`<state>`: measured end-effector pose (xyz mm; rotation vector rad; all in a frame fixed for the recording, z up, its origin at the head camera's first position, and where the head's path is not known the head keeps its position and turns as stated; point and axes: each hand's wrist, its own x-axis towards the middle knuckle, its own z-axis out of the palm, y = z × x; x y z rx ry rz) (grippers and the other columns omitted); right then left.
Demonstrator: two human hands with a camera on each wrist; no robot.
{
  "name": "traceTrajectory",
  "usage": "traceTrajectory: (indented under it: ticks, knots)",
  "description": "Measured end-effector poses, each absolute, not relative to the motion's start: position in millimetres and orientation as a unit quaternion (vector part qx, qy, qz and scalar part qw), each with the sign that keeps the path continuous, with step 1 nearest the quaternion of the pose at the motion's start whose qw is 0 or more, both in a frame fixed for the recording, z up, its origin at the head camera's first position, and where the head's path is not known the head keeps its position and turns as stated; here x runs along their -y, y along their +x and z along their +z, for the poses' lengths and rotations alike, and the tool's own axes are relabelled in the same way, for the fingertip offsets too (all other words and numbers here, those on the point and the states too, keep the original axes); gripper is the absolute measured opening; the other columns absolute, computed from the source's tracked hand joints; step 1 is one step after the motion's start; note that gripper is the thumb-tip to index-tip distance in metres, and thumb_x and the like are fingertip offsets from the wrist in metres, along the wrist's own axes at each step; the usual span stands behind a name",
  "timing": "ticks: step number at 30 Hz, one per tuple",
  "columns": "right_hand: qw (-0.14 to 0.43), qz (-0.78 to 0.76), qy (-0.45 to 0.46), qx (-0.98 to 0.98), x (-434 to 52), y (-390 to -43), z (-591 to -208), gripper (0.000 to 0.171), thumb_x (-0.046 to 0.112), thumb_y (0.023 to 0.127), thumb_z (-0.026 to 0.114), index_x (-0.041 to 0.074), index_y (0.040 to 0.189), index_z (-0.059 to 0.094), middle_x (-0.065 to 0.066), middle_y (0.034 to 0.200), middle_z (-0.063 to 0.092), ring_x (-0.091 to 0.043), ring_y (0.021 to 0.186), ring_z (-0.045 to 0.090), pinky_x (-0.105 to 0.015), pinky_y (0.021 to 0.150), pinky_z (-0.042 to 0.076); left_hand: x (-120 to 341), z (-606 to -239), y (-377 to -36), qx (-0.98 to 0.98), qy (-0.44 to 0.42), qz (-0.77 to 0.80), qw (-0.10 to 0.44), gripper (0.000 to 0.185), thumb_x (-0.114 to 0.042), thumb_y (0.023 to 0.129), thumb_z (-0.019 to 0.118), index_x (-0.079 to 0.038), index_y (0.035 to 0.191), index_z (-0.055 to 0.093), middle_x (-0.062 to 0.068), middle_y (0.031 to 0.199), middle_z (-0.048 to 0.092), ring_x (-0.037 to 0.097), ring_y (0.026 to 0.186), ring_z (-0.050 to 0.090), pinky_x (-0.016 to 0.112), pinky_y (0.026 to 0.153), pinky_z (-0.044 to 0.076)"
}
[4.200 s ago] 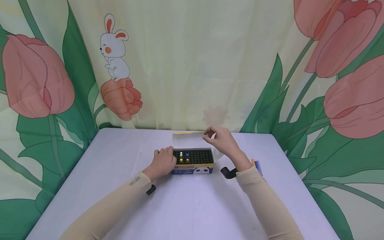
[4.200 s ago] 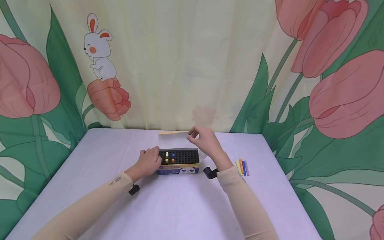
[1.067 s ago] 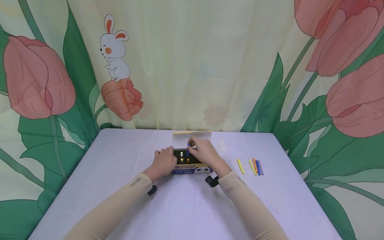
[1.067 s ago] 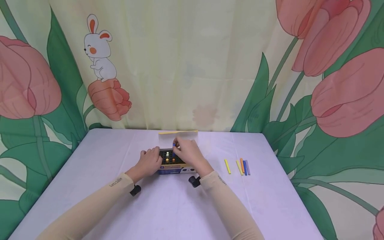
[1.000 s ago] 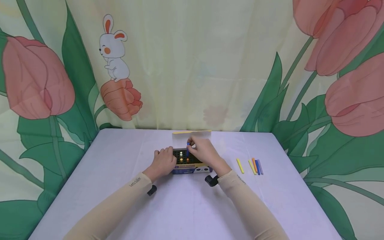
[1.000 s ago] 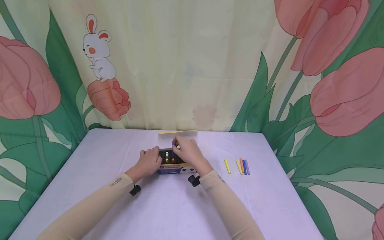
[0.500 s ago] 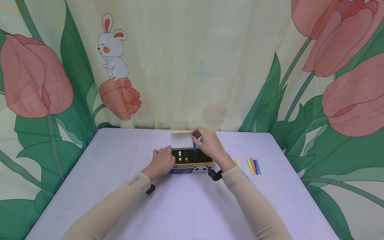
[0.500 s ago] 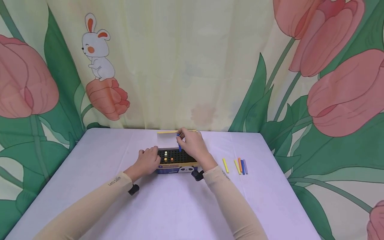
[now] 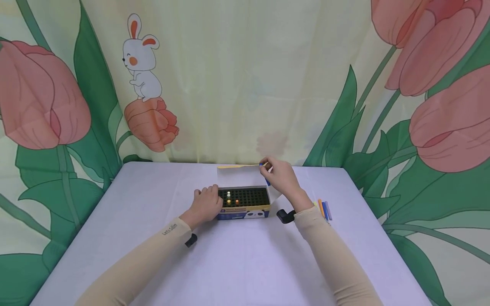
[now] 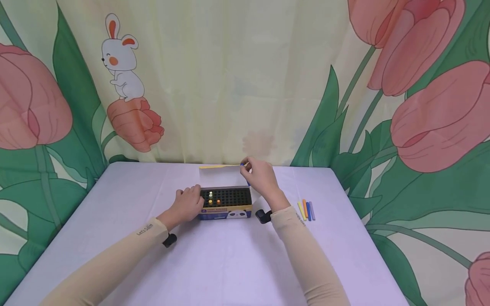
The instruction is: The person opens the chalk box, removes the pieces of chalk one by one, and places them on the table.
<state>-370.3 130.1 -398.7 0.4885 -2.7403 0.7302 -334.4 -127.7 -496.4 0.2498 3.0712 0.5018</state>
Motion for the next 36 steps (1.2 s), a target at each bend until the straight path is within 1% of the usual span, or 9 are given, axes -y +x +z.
traceTrajectory:
  ticks: [9,17,24,31,36]
  knots:
    - [0.107,0.269,0.139,0.947,-153.0,-374.6,-405.0,0.024,0.032,0.102,0.059,0.019,0.119,0.07,-0.003,0.099,0.073,-0.018,0.071,0.059,-0.033,0.063,0.046,128.2,-498.4,-337.0,-0.984,0.078,0.161,0.009,0.042,-0.025,0.102,0.032,0.003,0.127,0.052,0.013,0.103,0.06,0.03,0.097,0.054,0.062,0.107,0.033]
    - [0.106,0.275,0.111,0.949,-172.5,-377.0,-418.6,0.027,0.033,0.101,0.058,0.017,0.119,0.071,-0.005,0.099,0.074,-0.021,0.078,0.062,-0.037,0.069,0.047,128.4,-498.9,-338.3,-0.984,0.081,0.159,0.006,0.041,-0.026,0.102,0.032,0.001,0.123,0.052,0.01,0.098,0.058,0.028,0.094,0.053,0.061,0.106,0.033]
    - [0.119,0.296,0.09,0.943,-187.9,-375.6,-433.3,0.026,0.031,0.1,0.059,0.015,0.116,0.071,-0.006,0.095,0.073,-0.021,0.072,0.058,-0.035,0.067,0.045,129.2,-498.1,-336.5,-0.983,0.083,0.163,0.007,0.039,-0.025,0.102,0.033,0.002,0.122,0.053,0.011,0.098,0.058,0.029,0.093,0.053,0.062,0.105,0.033]
    - [0.128,0.312,0.059,0.94,-200.0,-372.4,-445.0,0.026,0.03,0.099,0.058,0.016,0.116,0.072,-0.005,0.095,0.073,-0.02,0.072,0.059,-0.033,0.066,0.044,128.7,-498.2,-335.6,-0.983,0.085,0.163,0.008,0.04,-0.026,0.103,0.031,0.001,0.123,0.052,0.01,0.099,0.057,0.028,0.093,0.052,0.061,0.106,0.033]
    - [0.141,0.31,0.049,0.939,-212.9,-370.6,-455.2,0.026,0.031,0.099,0.058,0.014,0.114,0.072,-0.005,0.092,0.072,-0.019,0.066,0.057,-0.035,0.066,0.044,128.7,-497.6,-335.4,-0.982,0.087,0.167,0.007,0.04,-0.026,0.102,0.033,0.002,0.124,0.052,0.011,0.1,0.059,0.029,0.094,0.053,0.062,0.106,0.033]
